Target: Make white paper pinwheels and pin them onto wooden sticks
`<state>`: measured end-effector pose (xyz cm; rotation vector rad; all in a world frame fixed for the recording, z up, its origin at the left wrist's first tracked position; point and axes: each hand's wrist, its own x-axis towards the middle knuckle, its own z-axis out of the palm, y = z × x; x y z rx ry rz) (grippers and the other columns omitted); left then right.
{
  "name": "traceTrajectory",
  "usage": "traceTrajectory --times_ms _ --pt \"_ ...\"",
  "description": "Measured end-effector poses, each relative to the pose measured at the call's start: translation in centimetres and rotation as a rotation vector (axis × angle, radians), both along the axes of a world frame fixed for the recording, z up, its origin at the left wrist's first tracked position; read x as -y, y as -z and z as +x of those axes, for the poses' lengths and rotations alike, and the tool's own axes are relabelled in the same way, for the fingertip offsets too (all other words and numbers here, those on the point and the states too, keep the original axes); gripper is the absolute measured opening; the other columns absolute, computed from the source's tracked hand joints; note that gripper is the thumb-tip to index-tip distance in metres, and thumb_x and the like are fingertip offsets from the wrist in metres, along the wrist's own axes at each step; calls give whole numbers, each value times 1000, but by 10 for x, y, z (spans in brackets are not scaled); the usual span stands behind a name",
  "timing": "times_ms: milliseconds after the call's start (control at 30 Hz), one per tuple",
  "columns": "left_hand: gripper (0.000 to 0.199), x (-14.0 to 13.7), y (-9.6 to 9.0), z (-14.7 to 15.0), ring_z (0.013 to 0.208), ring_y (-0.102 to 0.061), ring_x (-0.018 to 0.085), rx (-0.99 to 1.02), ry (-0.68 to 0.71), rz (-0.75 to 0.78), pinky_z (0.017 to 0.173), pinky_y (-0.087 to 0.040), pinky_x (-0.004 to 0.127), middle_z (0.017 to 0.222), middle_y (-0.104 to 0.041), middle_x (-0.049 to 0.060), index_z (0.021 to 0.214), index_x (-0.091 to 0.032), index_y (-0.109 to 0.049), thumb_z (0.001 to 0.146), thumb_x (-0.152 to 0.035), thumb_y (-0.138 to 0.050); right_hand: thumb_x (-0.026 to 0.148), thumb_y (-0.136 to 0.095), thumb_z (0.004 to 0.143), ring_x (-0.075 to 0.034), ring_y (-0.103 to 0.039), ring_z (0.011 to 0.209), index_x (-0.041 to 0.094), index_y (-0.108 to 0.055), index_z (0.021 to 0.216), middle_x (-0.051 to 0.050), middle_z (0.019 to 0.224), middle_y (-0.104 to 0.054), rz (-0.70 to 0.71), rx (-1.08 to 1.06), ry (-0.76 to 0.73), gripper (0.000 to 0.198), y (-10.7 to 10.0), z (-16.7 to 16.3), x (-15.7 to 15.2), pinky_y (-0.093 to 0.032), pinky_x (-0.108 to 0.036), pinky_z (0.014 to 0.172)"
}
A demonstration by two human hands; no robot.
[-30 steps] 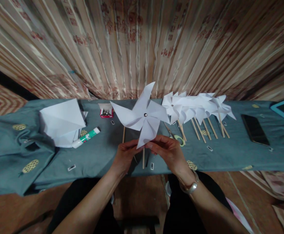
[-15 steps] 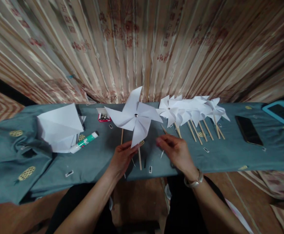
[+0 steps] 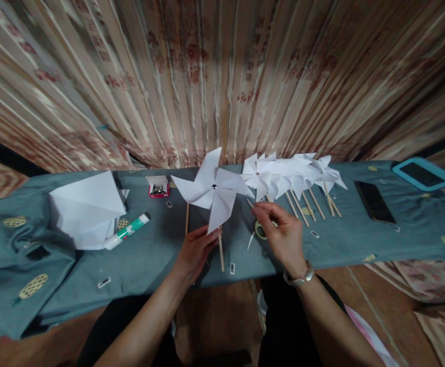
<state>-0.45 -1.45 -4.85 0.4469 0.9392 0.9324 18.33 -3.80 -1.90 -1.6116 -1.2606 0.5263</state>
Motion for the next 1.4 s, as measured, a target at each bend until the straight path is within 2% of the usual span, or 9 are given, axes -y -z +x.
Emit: traceTrajectory --times_ms 67,133,300,433,767,967,1167,1300,1400 --pt "40 3 -1 1 65 -62 9 -12 29 -19 65 -49 18 69 -72 2 69 -15 -78 39 -35 -96 42 -67 84 -18 -66 75 21 -74 98 -5 88 -76 84 16 118 26 -3 19 -7 -50 -32 73" --pt "41 5 -2 1 64 -62 9 -16 59 -29 64 -50 18 68 -71 2 69 -14 -78 39 -35 -96 42 -69 82 -19 -67 79 20 -74 99 -6 91 -76 119 -19 139 28 -3 30 -13 -51 -34 76" --pt "37 10 -1 2 65 -62 10 2 91 -38 66 -50 20 70 -72 3 70 -13 -78 43 -31 -96 40 -75 73 -18 -66 71 19 -77 91 -4 81 -76 87 -255 32 28 1 29 -23 -52 -32 69" --pt "41 9 1 3 65 -63 9 17 78 -51 67 -51 21 72 -74 3 76 -14 -79 41 -29 -96 38 -78 68 -14 -62 61 20 -77 80 -2 71 -74 20 -343 0 22 3 21 -22 -49 -28 59" --pt "36 4 2 0 67 -65 11 -12 40 -26 68 -53 23 78 -76 6 76 -16 -79 45 -25 -94 47 -78 67 -12 -52 52 20 -76 73 -1 64 -71 -93 -386 -105 27 4 3 -14 -41 -25 49" --pt "42 3 1 1 66 -64 10 -23 35 -25 66 -52 21 79 -77 7 77 -15 -80 41 -29 -96 47 -76 70 -11 -52 54 21 -74 71 -1 64 -70 -142 -435 -194 27 10 -7 -13 -42 -25 53" --pt "38 1 4 0 69 -66 11 -14 18 -4 70 -52 22 76 -76 5 77 -16 -79 44 -28 -95 51 -70 76 -11 -50 52 19 -74 72 0 62 -67 -206 -299 -252 33 13 -14 -6 -36 -24 49" --pt "36 -4 4 0 68 -65 11 12 -43 5 67 -50 21 76 -76 4 77 -17 -79 45 -26 -94 48 -65 83 -12 -53 54 19 -75 73 1 61 -66 -340 -59 -433 32 11 -25 5 -33 -24 51" --pt "37 -6 1 1 64 -64 10 30 -59 -1 63 -49 21 72 -75 3 77 -17 -79 43 -24 -93 41 -67 83 -12 -58 59 20 -76 79 1 67 -70 -383 -36 -485 24 10 -39 10 -37 -24 55"
